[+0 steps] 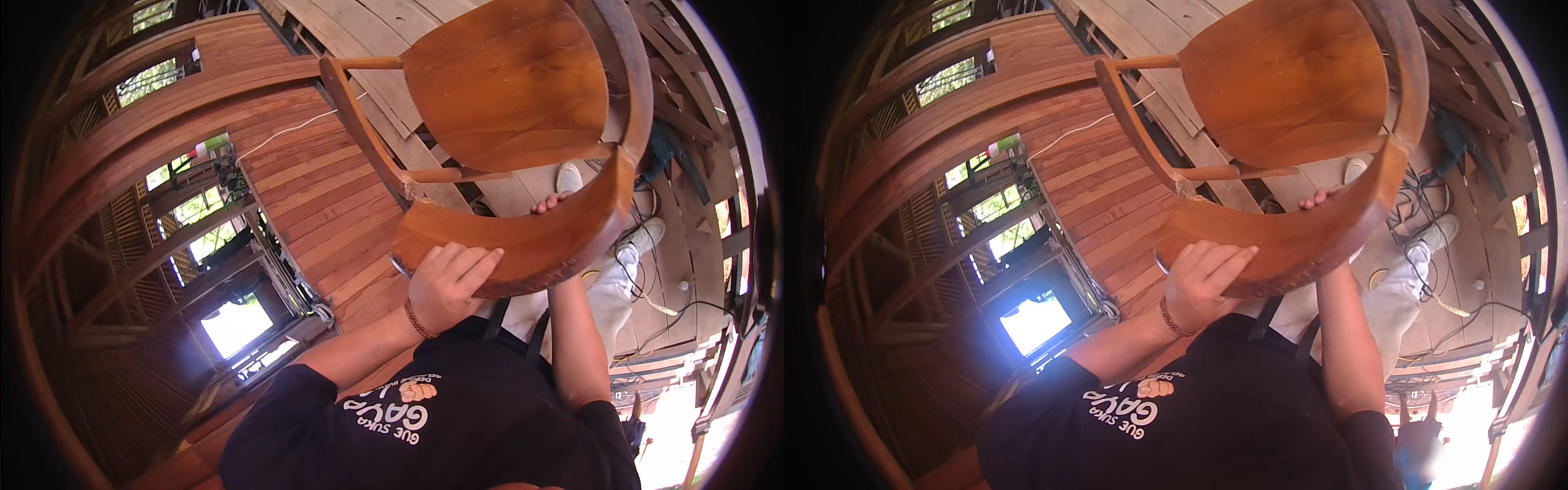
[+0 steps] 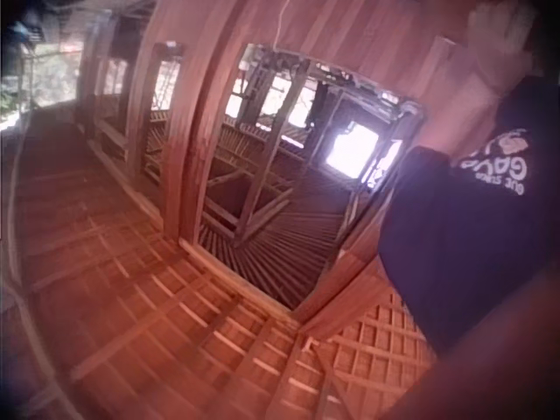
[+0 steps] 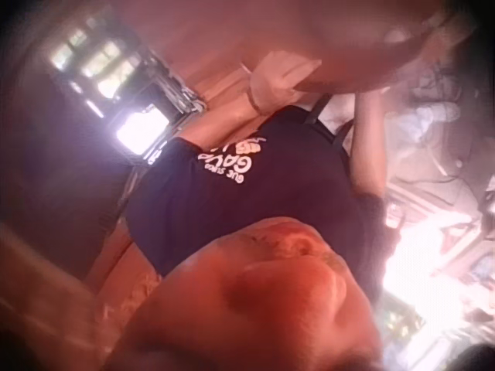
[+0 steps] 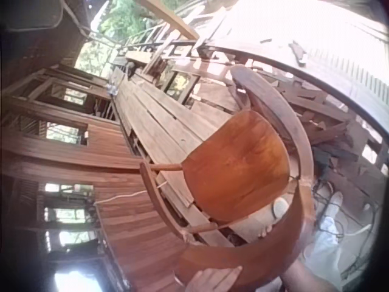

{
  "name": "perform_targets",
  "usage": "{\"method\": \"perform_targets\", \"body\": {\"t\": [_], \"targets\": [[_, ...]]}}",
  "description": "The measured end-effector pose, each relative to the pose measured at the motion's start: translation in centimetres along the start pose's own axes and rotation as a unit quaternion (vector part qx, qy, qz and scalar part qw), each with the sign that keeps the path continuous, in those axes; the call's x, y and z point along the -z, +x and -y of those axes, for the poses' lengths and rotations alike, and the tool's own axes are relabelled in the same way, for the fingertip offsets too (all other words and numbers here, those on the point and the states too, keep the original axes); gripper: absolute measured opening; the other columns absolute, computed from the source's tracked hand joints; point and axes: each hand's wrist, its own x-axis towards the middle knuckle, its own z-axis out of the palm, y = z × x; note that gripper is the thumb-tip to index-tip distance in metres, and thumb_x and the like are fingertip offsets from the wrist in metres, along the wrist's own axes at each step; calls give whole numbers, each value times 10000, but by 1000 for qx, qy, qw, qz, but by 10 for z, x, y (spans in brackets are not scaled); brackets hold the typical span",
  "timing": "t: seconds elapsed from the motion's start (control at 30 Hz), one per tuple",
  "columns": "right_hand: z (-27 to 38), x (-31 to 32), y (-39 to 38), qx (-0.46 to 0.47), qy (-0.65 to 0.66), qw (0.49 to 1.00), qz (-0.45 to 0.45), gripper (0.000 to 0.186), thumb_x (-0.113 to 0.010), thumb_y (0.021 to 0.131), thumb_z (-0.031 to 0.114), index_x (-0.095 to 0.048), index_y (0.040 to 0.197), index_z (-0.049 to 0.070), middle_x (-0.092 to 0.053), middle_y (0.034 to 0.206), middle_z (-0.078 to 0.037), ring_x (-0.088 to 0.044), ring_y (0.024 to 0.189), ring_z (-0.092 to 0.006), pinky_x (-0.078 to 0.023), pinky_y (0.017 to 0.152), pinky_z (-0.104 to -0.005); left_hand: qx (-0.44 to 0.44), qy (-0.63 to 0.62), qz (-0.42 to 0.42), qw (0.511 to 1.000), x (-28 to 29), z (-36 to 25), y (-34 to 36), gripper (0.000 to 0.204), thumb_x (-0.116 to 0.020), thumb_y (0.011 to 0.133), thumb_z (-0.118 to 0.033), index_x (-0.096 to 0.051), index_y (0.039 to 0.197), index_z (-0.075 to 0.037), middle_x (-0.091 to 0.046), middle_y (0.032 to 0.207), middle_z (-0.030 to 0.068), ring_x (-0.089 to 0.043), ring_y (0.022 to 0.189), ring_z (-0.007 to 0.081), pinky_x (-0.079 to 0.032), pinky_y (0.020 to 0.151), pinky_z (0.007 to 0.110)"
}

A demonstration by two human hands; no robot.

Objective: The person repairs a wooden chair by using a power drill to remove a broken piece, then uses an angle grinder to smooth the edges. They repeatedly test the fit of the detached piece against the chair frame.

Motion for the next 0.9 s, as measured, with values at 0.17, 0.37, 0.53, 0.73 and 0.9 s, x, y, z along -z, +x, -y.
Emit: {"method": "perform_targets", "body": {"t": [0.17,0.37,0.53,0.73,0.9], "targets": [[0,-16,-7,-10,-29,1000,3,266,-466,1021,329,-524,1076,75,-561,923,-100,-574,878,-252,-484,912,-419,23,-25,-24,999,0,2,-6,638,-744,540,-71,-689,1175,-54,-663,979,27,-594,808,208,-423,662,342],[-4,-46,-8,0,-30,1000,1,291,-463,1022,340,-533,1118,73,-566,955,-95,-561,926,-245,-460,955,-407,6,-15,-18,1000,5,11,0,552,-708,598,-83,-705,1149,-57,-663,962,11,-588,792,188,-422,648,321],[0,-37,-4,-8,-27,999,33,300,-467,1019,344,-531,1123,70,-569,984,-103,-558,939,-250,-448,968,-413,-3,-14,-21,1000,5,13,1,504,-693,631,-103,-713,1132,-59,-661,942,7,-585,769,178,-432,652,309],[0,-36,-7,9,-8,999,49,313,-484,1008,347,-517,1154,72,-570,997,-113,-553,964,-257,-431,994,-420,-22,-15,-21,999,2,16,3,513,-696,626,-109,-710,1136,-60,-661,938,11,-588,768,178,-437,659,313],[4,-36,-11,28,-34,999,26,299,-478,1014,331,-505,1160,71,-570,998,-114,-569,963,-264,-444,984,-432,-23,-27,-7,999,2,17,5,541,-712,610,-126,-707,1146,-55,-658,936,23,-595,771,205,-448,670,338]]}}
